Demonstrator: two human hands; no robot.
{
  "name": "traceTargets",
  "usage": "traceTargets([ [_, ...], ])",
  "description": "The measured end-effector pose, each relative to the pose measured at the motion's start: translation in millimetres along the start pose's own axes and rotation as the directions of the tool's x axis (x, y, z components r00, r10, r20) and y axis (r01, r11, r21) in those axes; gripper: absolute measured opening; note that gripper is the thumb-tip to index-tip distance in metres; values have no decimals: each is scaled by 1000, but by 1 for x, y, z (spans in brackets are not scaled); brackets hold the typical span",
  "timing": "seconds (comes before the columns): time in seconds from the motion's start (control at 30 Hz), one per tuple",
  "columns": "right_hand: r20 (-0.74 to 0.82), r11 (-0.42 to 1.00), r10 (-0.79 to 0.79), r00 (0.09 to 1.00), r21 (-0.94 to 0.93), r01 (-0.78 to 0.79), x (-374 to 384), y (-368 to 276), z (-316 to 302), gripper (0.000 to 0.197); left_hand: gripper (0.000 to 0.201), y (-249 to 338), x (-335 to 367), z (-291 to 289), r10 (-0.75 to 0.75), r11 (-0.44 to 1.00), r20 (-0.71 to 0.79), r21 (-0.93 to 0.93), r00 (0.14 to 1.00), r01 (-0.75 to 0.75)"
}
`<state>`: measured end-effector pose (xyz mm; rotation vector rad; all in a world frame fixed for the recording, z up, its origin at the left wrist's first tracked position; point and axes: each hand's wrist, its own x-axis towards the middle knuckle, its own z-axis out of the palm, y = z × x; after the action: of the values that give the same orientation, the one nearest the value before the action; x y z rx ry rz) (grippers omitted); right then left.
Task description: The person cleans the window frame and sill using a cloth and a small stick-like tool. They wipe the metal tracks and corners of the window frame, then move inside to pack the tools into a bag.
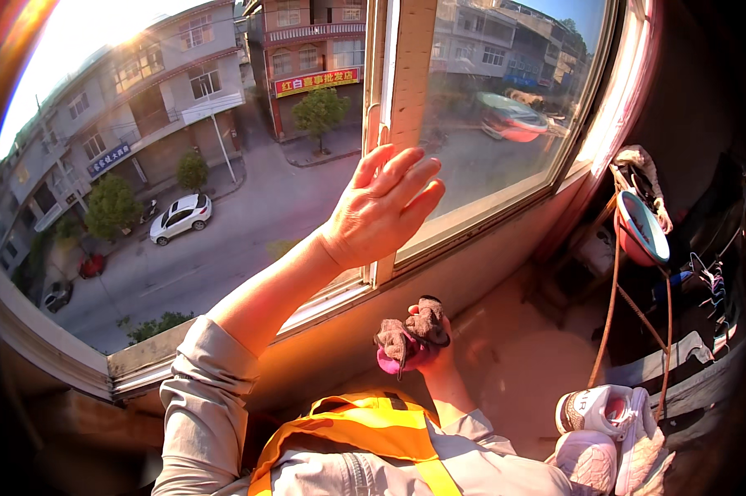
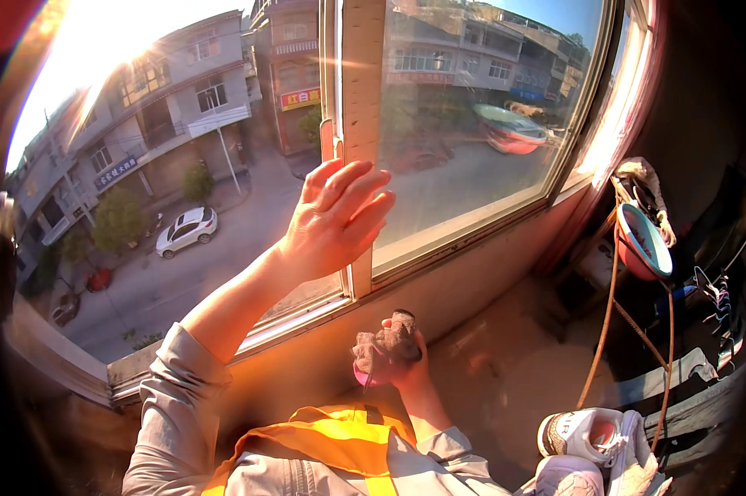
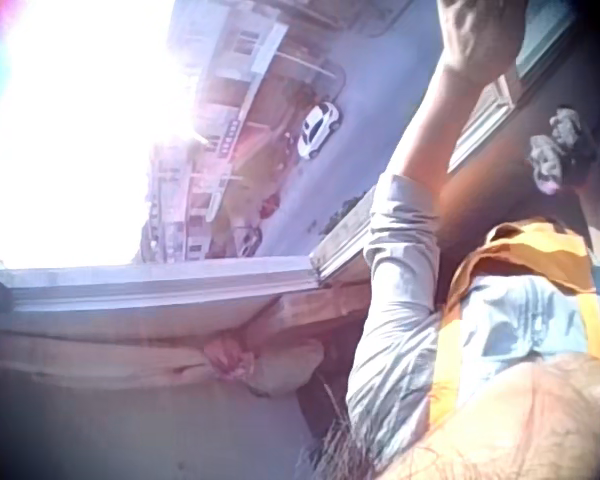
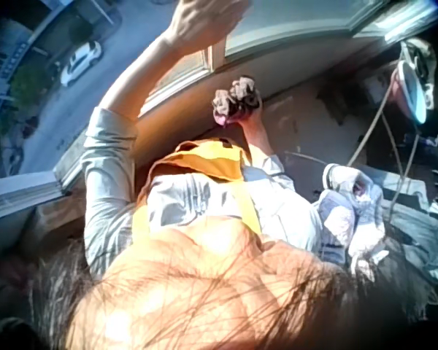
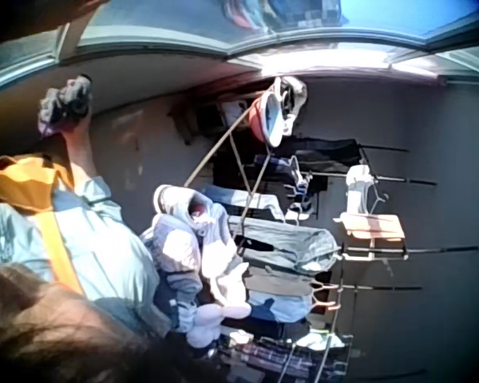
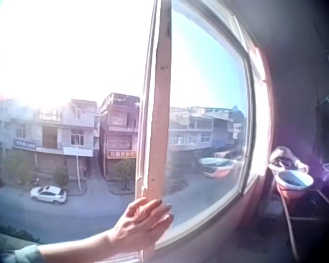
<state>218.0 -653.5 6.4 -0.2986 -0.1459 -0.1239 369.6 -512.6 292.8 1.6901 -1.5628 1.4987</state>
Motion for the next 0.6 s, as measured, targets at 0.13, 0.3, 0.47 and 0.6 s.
traceTargets([
  [0.13,167,995,64,984,66,-76,3,-7,32,52,45,-36,-14,9,-784,539,-79,-580,616,611],
  [0.3,-124,992,-43,991,114,57,5,-7,31,46,67,-54,-44,69,-558,-492,707,-704,434,512],
  [0.47,34,997,-80,996,3,80,4,7,18,52,65,-56,-56,77,-533,-533,739,-672,413,515],
  [0.6,-14,999,7,1000,53,-6,5,22,20,54,62,-51,-51,85,-595,-517,729,-669,338,534],
])
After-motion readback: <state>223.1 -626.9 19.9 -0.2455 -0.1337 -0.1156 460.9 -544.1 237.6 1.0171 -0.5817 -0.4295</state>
